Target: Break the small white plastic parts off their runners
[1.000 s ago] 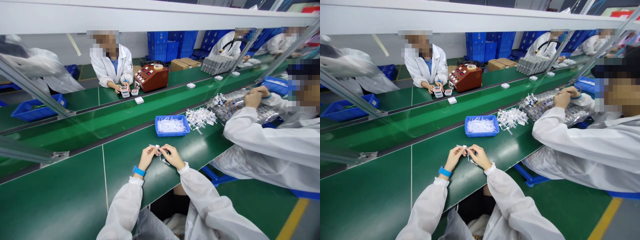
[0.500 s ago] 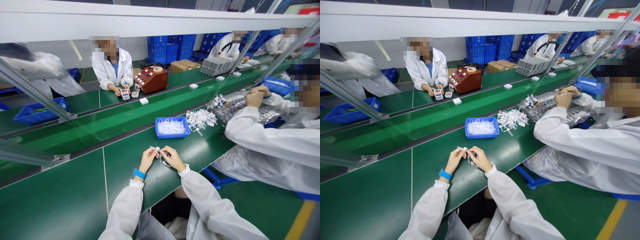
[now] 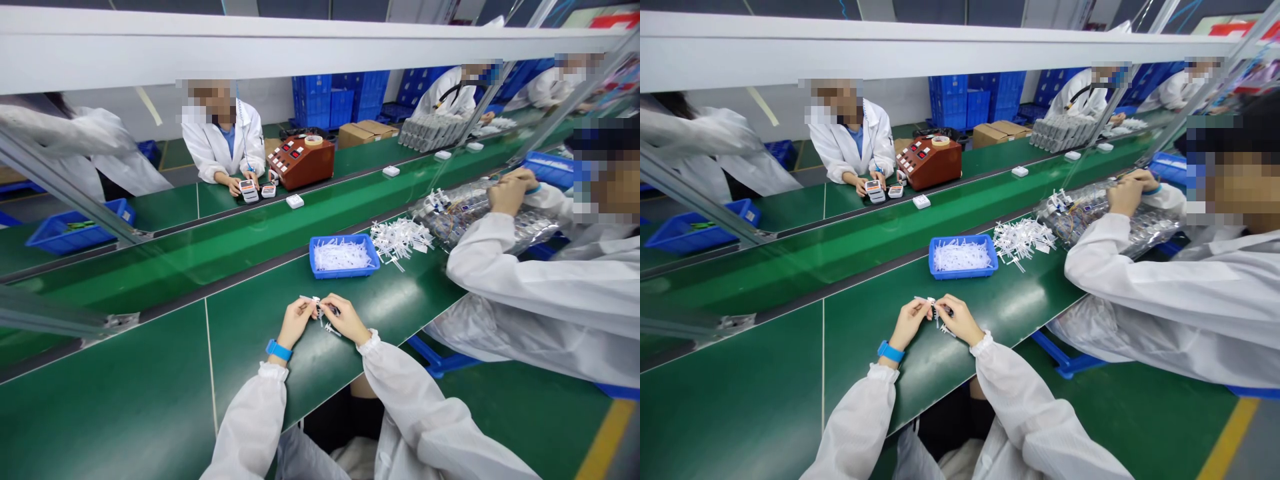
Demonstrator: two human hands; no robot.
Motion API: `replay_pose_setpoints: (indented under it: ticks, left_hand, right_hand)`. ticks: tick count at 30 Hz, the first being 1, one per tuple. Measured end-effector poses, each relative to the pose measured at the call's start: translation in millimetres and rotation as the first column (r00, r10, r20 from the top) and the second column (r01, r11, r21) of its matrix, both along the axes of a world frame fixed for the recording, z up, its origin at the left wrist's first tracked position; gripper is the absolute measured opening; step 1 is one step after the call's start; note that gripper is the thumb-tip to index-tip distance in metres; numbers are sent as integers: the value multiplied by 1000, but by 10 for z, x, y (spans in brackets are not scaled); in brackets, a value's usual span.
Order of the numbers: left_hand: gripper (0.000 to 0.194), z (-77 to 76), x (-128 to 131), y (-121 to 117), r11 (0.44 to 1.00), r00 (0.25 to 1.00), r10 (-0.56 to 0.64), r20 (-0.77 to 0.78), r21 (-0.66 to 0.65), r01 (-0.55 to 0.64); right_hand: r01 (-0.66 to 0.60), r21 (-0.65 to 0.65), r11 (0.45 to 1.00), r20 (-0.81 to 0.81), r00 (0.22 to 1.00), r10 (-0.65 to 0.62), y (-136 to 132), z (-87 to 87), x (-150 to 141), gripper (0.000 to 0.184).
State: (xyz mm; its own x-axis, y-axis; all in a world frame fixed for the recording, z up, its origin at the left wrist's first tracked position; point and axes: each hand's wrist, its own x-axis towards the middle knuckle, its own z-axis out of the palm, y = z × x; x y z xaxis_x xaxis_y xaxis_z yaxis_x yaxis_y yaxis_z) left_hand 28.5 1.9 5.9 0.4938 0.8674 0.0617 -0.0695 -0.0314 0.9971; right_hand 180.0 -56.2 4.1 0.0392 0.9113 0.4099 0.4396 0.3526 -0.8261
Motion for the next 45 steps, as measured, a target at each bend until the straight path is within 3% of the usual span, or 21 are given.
replay_pose_setpoints:
  ticks: [10,34,45]
  left_hand:
    - [34,-7,13,-4,1000,1000,0,22,14,0]
    - [32,33,-14,-4,999,999,-27,-31,30,28]
    - [30,-9,-9,18,1000,1000,-22,21,-2,22]
  right_hand:
    - [81,11,997,-28,996,-81,19,-9,-28,20]
    - [-4,13,1000,-31,1000,4,5,11,4,22]
    - [6,33,999,-37,999,-5,25,9,-28,21]
